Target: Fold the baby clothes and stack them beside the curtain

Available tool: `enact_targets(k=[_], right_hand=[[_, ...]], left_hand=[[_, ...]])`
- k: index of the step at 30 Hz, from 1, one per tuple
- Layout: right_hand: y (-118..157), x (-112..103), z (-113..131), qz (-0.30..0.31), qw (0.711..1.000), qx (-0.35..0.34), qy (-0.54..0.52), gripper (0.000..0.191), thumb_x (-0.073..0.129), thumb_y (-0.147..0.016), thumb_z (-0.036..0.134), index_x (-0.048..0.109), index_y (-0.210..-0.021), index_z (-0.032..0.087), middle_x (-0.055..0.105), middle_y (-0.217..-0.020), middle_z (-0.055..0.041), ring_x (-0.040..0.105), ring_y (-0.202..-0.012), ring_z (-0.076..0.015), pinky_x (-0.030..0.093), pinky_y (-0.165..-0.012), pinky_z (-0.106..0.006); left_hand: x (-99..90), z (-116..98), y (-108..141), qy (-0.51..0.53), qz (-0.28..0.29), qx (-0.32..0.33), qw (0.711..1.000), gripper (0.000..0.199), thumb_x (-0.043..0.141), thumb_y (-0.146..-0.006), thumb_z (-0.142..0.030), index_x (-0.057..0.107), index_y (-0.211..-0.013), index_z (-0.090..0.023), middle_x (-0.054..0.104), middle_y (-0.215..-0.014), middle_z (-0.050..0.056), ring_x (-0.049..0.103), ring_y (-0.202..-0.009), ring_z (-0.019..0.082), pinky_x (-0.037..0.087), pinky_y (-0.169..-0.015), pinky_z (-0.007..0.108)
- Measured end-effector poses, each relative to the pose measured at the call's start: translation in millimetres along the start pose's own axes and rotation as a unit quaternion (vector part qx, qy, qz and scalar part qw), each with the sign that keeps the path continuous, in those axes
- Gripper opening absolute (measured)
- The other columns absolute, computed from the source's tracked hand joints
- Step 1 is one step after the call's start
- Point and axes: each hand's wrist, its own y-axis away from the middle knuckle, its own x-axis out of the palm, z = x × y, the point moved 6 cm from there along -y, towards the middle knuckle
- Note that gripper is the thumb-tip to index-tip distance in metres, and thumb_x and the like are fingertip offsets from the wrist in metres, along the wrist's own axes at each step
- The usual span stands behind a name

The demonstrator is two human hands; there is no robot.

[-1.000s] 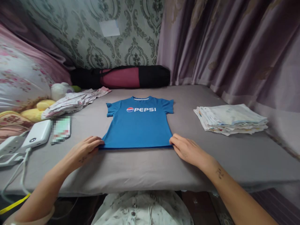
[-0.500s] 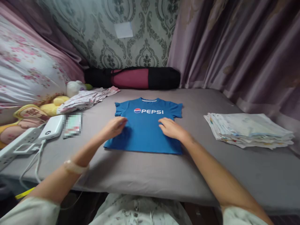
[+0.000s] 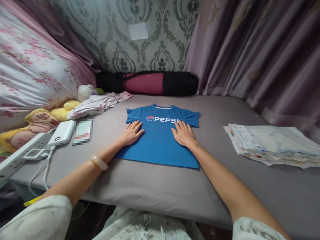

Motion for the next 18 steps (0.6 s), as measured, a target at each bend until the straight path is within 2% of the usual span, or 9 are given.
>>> enact_targets(k=[4, 9, 13, 18], right_hand=[[1, 1, -17, 0.001, 1.000, 0.015, 0.022, 0.064, 0.016, -0.099, 0.048, 0.031, -0.151, 0.013, 0.024, -0.159, -0.0120, 0.018, -0.147, -0.0269, 0.013, -0.119, -0.051], [12, -3, -9, 0.005, 0.999, -0.030, 0.028, 0.065, 0.018, -0.099, 0.047, 0.031, -0.151, 0.010, 0.024, -0.159, -0.0132, 0.018, -0.147, -0.0267, 0.009, -0.119, -0.052], [39, -4, -8, 0.028, 0.996, -0.081, 0.008, 0.066, 0.020, -0.099, 0.051, 0.027, -0.153, 0.014, 0.019, -0.160, -0.0124, 0.013, -0.148, -0.0268, 0.010, -0.119, -0.052], [86, -9, -11, 0.063, 0.990, -0.118, -0.032, 0.068, 0.022, -0.098, 0.058, 0.026, -0.154, 0.019, 0.014, -0.161, -0.0105, 0.009, -0.148, -0.0255, 0.009, -0.119, -0.051]], left_hand=[[-1.3, 9, 1, -0.037, 0.033, 0.016, 0.999, 0.067, 0.016, -0.099, -0.052, 0.026, -0.152, -0.012, 0.021, -0.160, 0.010, 0.015, -0.149, 0.023, 0.013, -0.120, 0.045], [-2.7, 3, 8, -0.081, 0.047, 0.023, 0.995, 0.066, 0.015, -0.100, -0.050, 0.026, -0.152, -0.011, 0.023, -0.159, 0.012, 0.015, -0.148, 0.026, 0.009, -0.120, 0.049], [-4.2, -2, 29, -0.074, 0.052, 0.046, 0.995, 0.068, 0.015, -0.099, -0.053, 0.027, -0.152, -0.012, 0.023, -0.159, 0.013, 0.016, -0.148, 0.025, 0.008, -0.120, 0.050], [-6.8, 9, 60, -0.021, 0.088, 0.046, 0.995, 0.072, 0.016, -0.097, -0.060, 0.022, -0.153, -0.017, 0.016, -0.161, 0.010, 0.012, -0.149, 0.023, 0.009, -0.119, 0.050]])
